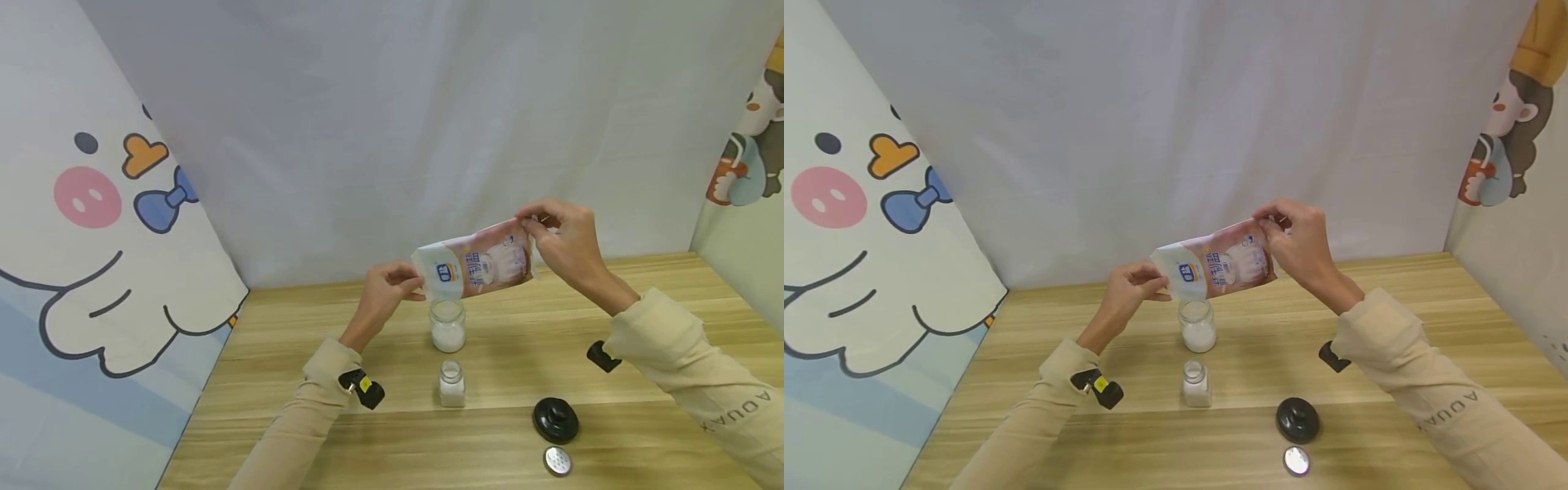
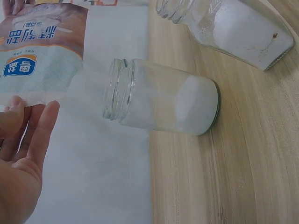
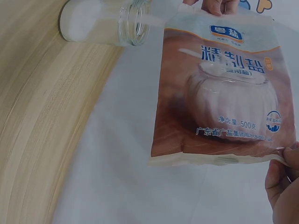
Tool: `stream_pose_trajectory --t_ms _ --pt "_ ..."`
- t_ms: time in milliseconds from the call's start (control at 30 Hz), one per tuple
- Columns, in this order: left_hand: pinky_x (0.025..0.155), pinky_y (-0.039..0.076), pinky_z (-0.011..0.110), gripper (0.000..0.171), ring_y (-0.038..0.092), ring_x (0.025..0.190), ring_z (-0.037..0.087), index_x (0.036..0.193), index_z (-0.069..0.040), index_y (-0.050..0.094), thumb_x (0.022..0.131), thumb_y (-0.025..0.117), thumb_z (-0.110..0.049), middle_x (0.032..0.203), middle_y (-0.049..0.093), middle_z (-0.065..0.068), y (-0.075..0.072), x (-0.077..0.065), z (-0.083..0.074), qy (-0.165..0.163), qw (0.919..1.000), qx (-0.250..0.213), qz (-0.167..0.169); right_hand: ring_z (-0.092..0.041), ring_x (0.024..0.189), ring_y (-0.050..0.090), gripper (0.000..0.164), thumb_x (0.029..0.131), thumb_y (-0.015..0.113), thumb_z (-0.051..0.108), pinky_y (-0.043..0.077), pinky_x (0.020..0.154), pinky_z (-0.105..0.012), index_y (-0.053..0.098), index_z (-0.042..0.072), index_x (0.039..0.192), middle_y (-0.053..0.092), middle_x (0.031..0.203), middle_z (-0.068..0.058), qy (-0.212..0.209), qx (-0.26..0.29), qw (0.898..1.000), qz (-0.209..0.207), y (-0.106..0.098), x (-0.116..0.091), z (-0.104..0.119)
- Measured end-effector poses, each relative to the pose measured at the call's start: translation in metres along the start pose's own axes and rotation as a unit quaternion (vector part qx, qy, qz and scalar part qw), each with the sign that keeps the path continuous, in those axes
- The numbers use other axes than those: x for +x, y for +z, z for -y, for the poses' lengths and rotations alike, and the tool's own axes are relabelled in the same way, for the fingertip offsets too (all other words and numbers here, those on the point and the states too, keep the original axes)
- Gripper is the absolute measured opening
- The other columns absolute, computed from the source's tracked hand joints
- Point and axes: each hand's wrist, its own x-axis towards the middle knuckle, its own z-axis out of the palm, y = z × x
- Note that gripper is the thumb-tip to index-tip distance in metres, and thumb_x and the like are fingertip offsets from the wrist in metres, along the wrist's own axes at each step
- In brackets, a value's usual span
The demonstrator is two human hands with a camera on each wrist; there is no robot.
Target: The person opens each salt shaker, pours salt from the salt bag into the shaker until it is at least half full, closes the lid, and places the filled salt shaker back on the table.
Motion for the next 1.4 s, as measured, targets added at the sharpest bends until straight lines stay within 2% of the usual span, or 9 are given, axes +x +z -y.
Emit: stream_pose_trajectory --t_ms 533,967,1400 --pt "0.070 0.059 0.040 0.006 0.063 0.076 0.019 0.089 0.010 0.063 0.085 0.064 0.007 0.082 0.063 0.013 0.0011 0.0000 -0.0002 0.004 1.0000 -0.006 0.003 -0.001 0.070 0.055 0.014 0.086 0.059 -0.008 0.045 0.064 -0.013 0.071 -0.003 0.090 0.069 0.084 -0.013 -0.002 -0.004 1.000 -0.001 -0.0012 -0.0002 0.0006" --pt "0.070 0.059 0.041 0.007 0.063 0.076 0.019 0.090 0.012 0.062 0.085 0.064 0.008 0.082 0.062 0.013 0.0004 0.0011 0.0010 0.003 0.9999 -0.009 0.002 -0.008 0.071 0.056 0.014 0.086 0.061 -0.007 0.044 0.066 -0.012 0.072 -0.001 0.090 0.069 0.085 -0.015 0.000 0.010 1.000 -0.009 0.0006 -0.0004 0.0030" --pt "0.070 0.059 0.041 0.007 0.063 0.075 0.018 0.090 0.012 0.063 0.084 0.064 0.008 0.081 0.063 0.013 0.0001 0.0005 0.0012 -0.001 0.9999 -0.013 -0.003 -0.003 0.070 0.056 0.013 0.086 0.060 -0.007 0.045 0.066 -0.012 0.072 -0.002 0.090 0.069 0.084 -0.013 -0.003 0.003 1.000 -0.010 0.0006 0.0001 0.0036"
